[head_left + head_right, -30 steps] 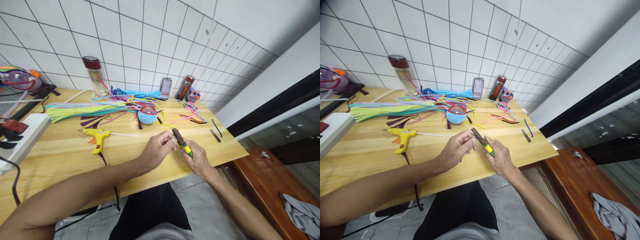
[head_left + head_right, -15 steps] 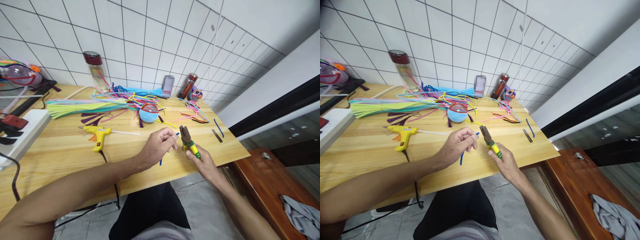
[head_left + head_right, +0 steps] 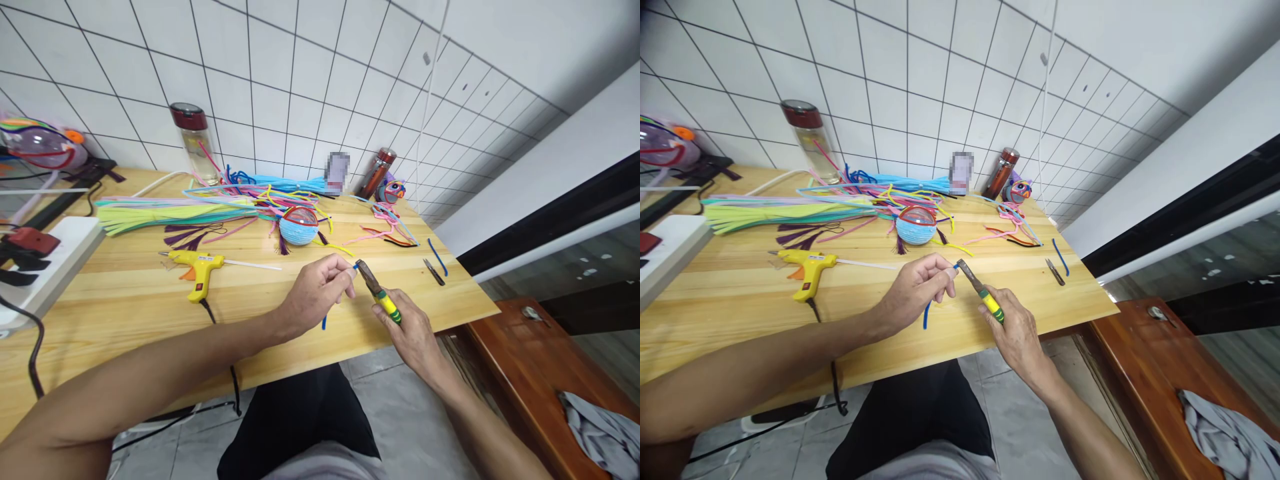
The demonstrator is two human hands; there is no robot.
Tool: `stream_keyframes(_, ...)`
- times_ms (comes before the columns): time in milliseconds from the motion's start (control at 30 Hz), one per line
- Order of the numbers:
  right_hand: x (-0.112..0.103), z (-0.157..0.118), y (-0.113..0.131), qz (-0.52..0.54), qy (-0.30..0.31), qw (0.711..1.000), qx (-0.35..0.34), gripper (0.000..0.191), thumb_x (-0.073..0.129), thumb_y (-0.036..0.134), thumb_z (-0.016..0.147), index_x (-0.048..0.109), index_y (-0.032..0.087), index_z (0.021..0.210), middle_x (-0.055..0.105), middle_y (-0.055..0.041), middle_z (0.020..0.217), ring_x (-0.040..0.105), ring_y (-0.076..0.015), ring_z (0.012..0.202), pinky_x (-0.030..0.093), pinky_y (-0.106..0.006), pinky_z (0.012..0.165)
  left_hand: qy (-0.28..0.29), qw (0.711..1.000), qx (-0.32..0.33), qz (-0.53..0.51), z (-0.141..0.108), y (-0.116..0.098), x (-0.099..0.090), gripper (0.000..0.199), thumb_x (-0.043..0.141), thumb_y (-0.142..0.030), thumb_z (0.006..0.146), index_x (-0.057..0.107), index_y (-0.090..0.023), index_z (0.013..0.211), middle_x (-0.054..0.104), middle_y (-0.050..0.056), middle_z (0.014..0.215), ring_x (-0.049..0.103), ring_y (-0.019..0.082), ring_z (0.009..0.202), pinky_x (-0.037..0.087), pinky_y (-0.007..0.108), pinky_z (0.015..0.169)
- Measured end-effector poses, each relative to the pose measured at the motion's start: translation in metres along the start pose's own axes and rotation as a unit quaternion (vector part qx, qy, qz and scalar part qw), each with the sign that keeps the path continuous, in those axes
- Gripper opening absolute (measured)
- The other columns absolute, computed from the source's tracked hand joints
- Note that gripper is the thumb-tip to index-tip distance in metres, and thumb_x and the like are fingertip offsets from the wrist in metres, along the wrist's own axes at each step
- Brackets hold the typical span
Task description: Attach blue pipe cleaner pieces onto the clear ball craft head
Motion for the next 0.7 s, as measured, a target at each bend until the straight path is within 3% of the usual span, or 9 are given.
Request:
stream_keyframes(333,0.003,0.001,-0.004,0.009,0.034,0.998,0.045,0.028,0.054,0.045,0.109,0.071,0.024,0.112,0.074,-0.0079,0.099,0.075,-0.0260,0.090,0.057,-0.036,0.077,0.003,1.000,0.009,-0.004,0.000,0.002,0.000,0.028,0.065,-0.046,0.095,0.061,-0.019,0.090,0.072,0.000,0.072,0.056,0.010,0.058,0.044,0.024,0.058)
stream_keyframes(433,0.005,0.001,-0.008,0.068,0.077,0.991,0.083,0.033,0.053,0.052,0.107,0.070,0.023,0.103,0.074,-0.0081,0.097,0.074,-0.0260,0.088,0.057,-0.037,0.079,0.009,1.000,0.007,-0.014,0.001,0.002,0.000,0.028,0.065,-0.047,0.095,0.061,-0.019,0.091,0.072,0.000,0.073,0.056,0.010,0.057,0.044,0.024,0.058)
stream_keyframes(567,0.019,-0.005,-0.008,0.146,0.186,0.966,0.101,0.038,0.051,0.056,0.106,0.070,0.023,0.104,0.076,-0.0067,0.095,0.073,-0.0251,0.087,0.058,-0.035,0.078,0.029,0.999,-0.010,-0.018,0.004,0.005,0.001,0.029,0.067,-0.046,0.092,0.061,-0.019,0.087,0.072,0.001,0.073,0.056,0.010,0.056,0.043,0.024,0.057)
stream_keyframes(633,0.015,-0.004,-0.013,0.085,0.164,0.977,0.102,0.035,0.052,0.052,0.105,0.069,0.022,0.106,0.074,-0.0081,0.095,0.072,-0.0256,0.085,0.057,-0.035,0.077,0.033,0.999,-0.022,-0.014,0.007,0.009,0.001,0.028,0.068,-0.045,0.090,0.061,-0.018,0.084,0.072,0.002,0.071,0.055,0.010,0.056,0.042,0.024,0.057)
stream_keyframes(700,-0.001,0.000,-0.020,-0.031,0.081,0.990,0.108,0.031,0.054,0.046,0.102,0.070,0.021,0.110,0.072,-0.0118,0.100,0.070,-0.0274,0.085,0.054,-0.037,0.076,0.024,0.999,-0.037,-0.013,0.009,0.017,0.000,0.028,0.068,-0.044,0.089,0.061,-0.018,0.082,0.072,0.002,0.069,0.054,0.010,0.054,0.042,0.025,0.056)
Point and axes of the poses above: each hand's wrist, its own z-axis towards the middle knuckle, its own x-axis out of the palm, y = z × x, the point moved 10 cm from there along z, towards the middle knuckle
